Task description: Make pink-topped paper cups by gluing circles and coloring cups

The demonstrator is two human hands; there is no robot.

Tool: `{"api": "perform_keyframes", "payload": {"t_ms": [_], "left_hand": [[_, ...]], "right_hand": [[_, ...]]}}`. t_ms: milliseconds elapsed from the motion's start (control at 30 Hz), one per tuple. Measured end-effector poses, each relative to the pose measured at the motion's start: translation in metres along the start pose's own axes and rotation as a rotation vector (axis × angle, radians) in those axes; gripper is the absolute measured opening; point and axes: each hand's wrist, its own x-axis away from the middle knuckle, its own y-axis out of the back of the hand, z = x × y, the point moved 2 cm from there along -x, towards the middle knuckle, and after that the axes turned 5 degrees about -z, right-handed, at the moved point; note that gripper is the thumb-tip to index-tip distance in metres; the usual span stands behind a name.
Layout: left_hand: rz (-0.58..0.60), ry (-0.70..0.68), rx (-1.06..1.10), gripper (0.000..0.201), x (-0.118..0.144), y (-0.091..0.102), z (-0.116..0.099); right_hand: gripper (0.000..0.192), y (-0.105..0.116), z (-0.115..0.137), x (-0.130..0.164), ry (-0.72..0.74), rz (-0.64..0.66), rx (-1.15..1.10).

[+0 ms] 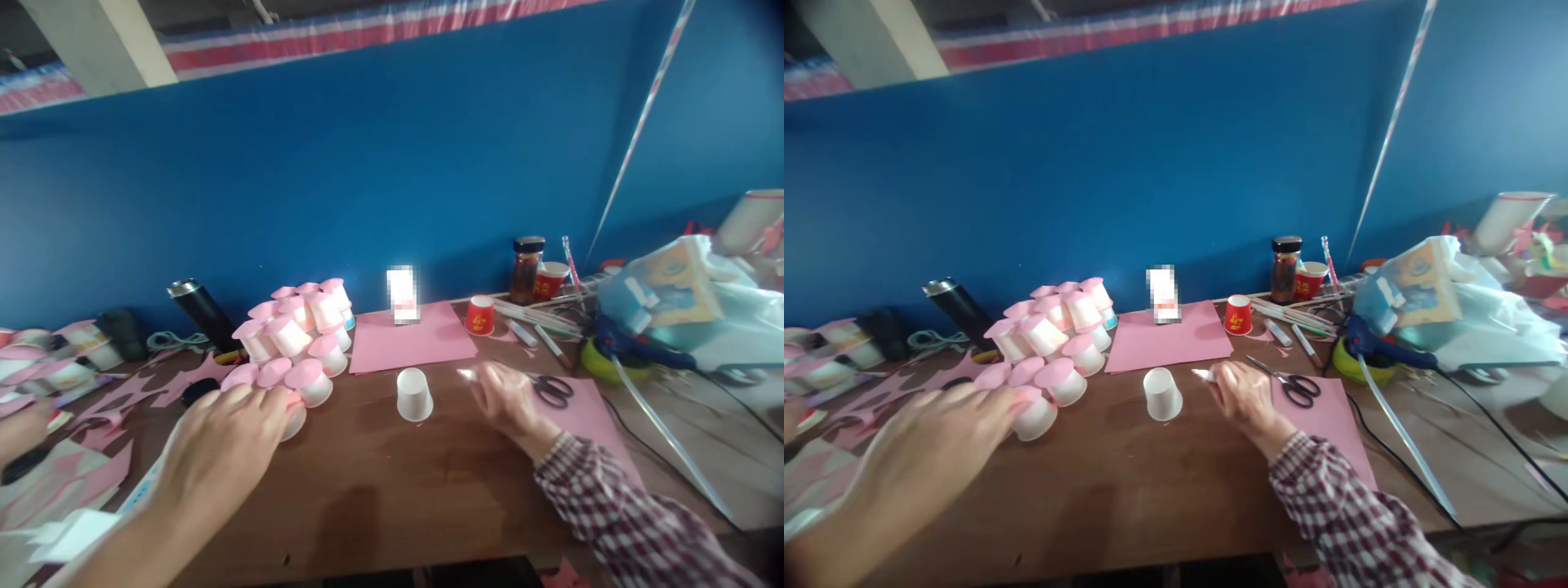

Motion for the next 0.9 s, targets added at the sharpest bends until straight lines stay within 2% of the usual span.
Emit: {"api": "perform_keyframes", "payload": {"t_ms": [33,67,133,200,267,333,400,467,567,667,733,833,900], "left_hand": [[0.052,-0.04,-0.032,0.032,0.006,0.0,0.006],[0.105,-0.023,-0.033,0.03,0.014,-0.004,0.008],[0.205,0.072,0.087,0.024,0.03,-0.016,0.002],[0.275,0.232,0.322,0.018,0.042,-0.032,-0.014],[0.348,0.404,0.655,0.024,0.044,-0.047,-0.037],[0.423,0.565,1.0,0.032,0.036,-0.061,-0.06],[0.448,0.72,1.279,0.039,0.024,-0.072,-0.079],[0.495,0.8,1.473,0.046,0.013,-0.083,-0.095],[0.579,0.759,1.583,0.053,0.008,-0.097,-0.109],[0.583,0.752,1.66,0.052,0.011,-0.106,-0.115],[0.557,0.765,1.689,0.051,0.012,-0.107,-0.116],[0.557,0.729,1.665,0.05,0.009,-0.105,-0.118],[0.558,0.709,1.577,0.05,0.008,-0.103,-0.116]], "right_hand": [[0.024,-0.001,-0.004,0.0,-0.041,-0.014,0.004],[0.023,-0.004,-0.003,0.0,0.013,0.019,-0.036],[0.021,-0.009,-0.001,0.002,0.057,0.052,-0.092],[0.019,-0.013,0.003,0.004,0.019,0.038,-0.145],[0.014,-0.012,0.005,0.003,-0.124,-0.01,-0.231],[0.016,-0.008,0.007,0.001,-0.346,-0.03,-0.373],[0.023,-0.004,0.011,-0.002,-0.575,0.039,-0.572],[0.03,0.001,0.019,-0.006,-0.68,0.194,-0.837],[0.033,0.009,0.029,-0.008,-0.739,0.367,-1.168],[0.033,0.011,0.036,-0.007,-0.771,0.406,-1.366],[0.031,0.009,0.04,-0.006,-0.782,0.412,-1.427],[0.03,0.006,0.044,-0.006,-0.794,0.507,-1.48],[0.031,0.004,0.04,-0.009,-0.792,0.532,-1.418]]}}
